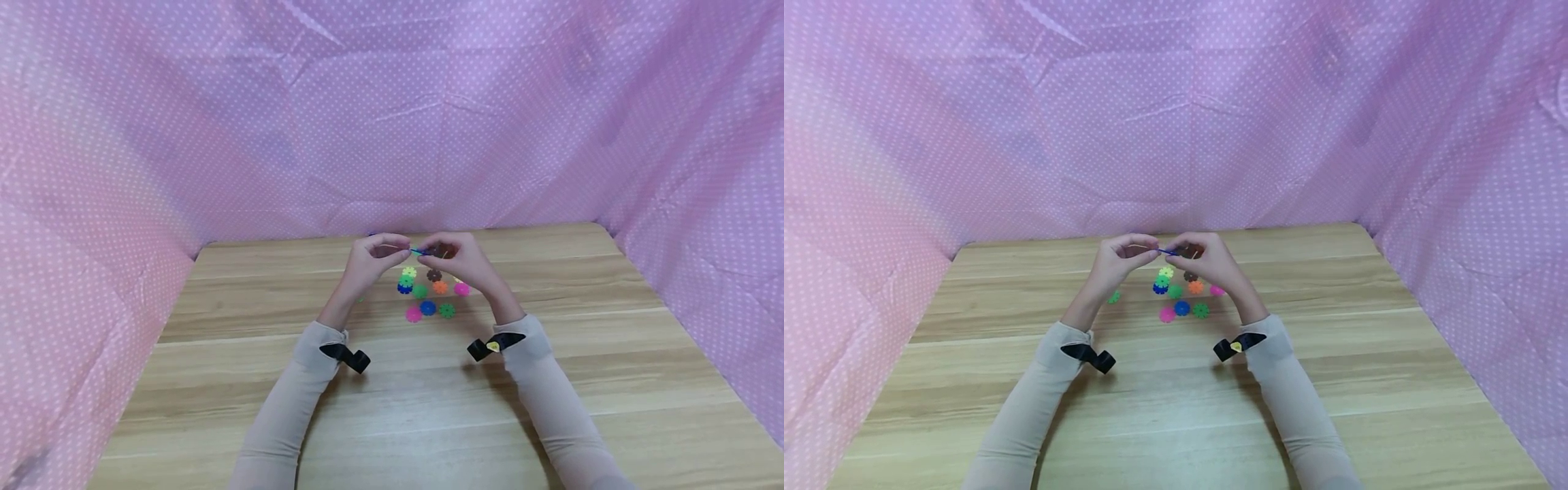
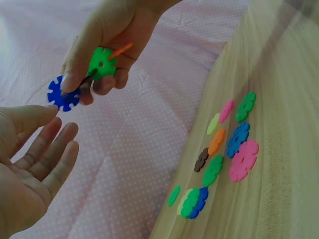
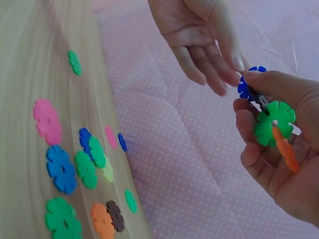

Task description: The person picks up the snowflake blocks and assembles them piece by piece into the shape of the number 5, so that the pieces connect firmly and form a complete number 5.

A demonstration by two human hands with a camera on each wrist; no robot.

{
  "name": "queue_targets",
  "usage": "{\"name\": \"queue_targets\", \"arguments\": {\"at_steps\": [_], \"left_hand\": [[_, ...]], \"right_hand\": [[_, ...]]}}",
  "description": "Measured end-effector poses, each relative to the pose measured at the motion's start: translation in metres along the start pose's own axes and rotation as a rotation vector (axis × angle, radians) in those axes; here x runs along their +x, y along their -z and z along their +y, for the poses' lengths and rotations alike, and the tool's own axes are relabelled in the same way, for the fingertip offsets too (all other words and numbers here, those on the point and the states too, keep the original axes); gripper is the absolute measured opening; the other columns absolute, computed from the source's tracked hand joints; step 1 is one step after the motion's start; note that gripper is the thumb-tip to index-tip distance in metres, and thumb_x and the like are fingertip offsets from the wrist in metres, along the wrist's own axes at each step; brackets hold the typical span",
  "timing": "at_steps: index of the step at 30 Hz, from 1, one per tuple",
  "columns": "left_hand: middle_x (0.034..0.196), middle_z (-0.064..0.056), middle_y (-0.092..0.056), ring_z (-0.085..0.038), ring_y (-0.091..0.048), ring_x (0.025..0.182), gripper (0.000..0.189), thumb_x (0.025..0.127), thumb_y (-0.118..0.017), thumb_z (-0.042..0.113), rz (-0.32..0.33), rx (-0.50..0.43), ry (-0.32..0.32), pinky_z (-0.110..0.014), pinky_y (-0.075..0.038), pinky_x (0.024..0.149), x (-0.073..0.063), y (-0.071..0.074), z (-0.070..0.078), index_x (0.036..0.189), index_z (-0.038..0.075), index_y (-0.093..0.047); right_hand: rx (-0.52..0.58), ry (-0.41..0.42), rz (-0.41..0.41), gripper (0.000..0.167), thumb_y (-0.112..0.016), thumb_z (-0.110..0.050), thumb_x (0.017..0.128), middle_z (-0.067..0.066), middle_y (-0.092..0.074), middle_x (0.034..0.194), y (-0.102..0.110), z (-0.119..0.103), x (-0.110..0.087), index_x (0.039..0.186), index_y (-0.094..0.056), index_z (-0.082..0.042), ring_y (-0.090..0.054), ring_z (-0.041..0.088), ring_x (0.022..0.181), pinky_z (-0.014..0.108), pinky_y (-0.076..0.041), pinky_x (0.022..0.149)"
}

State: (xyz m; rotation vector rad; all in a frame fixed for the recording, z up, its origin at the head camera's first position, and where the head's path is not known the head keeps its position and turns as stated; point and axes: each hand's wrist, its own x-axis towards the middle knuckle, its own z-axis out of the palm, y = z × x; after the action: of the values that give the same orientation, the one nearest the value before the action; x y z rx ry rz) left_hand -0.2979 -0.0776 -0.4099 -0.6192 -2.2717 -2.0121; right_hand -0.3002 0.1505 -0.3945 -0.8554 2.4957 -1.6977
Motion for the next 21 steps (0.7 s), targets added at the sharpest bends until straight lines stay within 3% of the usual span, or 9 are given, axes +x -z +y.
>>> {"name": "queue_targets", "arguments": {"at_steps": [6, 12, 16, 21], "left_hand": [[0.115, -0.017, -0.073, -0.012, -0.071, 0.096, 0.026, 0.096, -0.072, 0.016, -0.006, 0.028, 0.029, -0.027, -0.059, 0.09, -0.001, 0.009, 0.001, 0.118, 0.001, -0.071], [0.109, -0.017, -0.075, -0.014, -0.071, 0.091, 0.023, 0.097, -0.071, 0.015, -0.062, 0.068, 0.071, -0.045, -0.06, 0.092, -0.003, 0.013, -0.002, 0.116, 0.003, -0.073], [0.108, -0.014, -0.075, -0.016, -0.07, 0.094, 0.025, 0.096, -0.072, 0.015, -0.192, 0.215, 0.093, -0.036, -0.059, 0.09, -0.005, 0.01, -0.011, 0.118, 0.003, -0.073], [0.11, -0.016, -0.075, -0.022, -0.071, 0.099, 0.029, 0.093, -0.075, 0.01, -0.423, 0.385, 0.114, -0.031, -0.059, 0.09, -0.011, 0.005, -0.022, 0.119, -0.002, -0.071]], "right_hand": [[-0.023, -0.013, 0.026, 0.019, -0.074, -0.007, 0.093, 0.017, -0.075, 0.099, 0.011, 0.004, -0.001, 0.111, -0.075, -0.001, -0.067, 0.017, 0.082, 0.023, -0.056, 0.07], [0.026, -0.025, 0.028, 0.018, -0.075, -0.01, 0.093, 0.011, -0.075, 0.093, 0.022, 0.009, -0.003, 0.108, -0.075, -0.001, -0.069, 0.015, 0.078, 0.026, -0.061, 0.072], [0.045, -0.046, 0.031, 0.02, -0.076, -0.011, 0.092, 0.007, -0.075, 0.091, 0.027, 0.01, -0.004, 0.109, -0.074, 0.0, -0.07, 0.016, 0.078, 0.026, -0.06, 0.072], [0.055, -0.075, 0.032, 0.022, -0.077, -0.013, 0.092, 0.003, -0.074, 0.091, 0.032, 0.013, -0.004, 0.11, -0.074, 0.0, -0.07, 0.018, 0.08, 0.025, -0.06, 0.073]]}}
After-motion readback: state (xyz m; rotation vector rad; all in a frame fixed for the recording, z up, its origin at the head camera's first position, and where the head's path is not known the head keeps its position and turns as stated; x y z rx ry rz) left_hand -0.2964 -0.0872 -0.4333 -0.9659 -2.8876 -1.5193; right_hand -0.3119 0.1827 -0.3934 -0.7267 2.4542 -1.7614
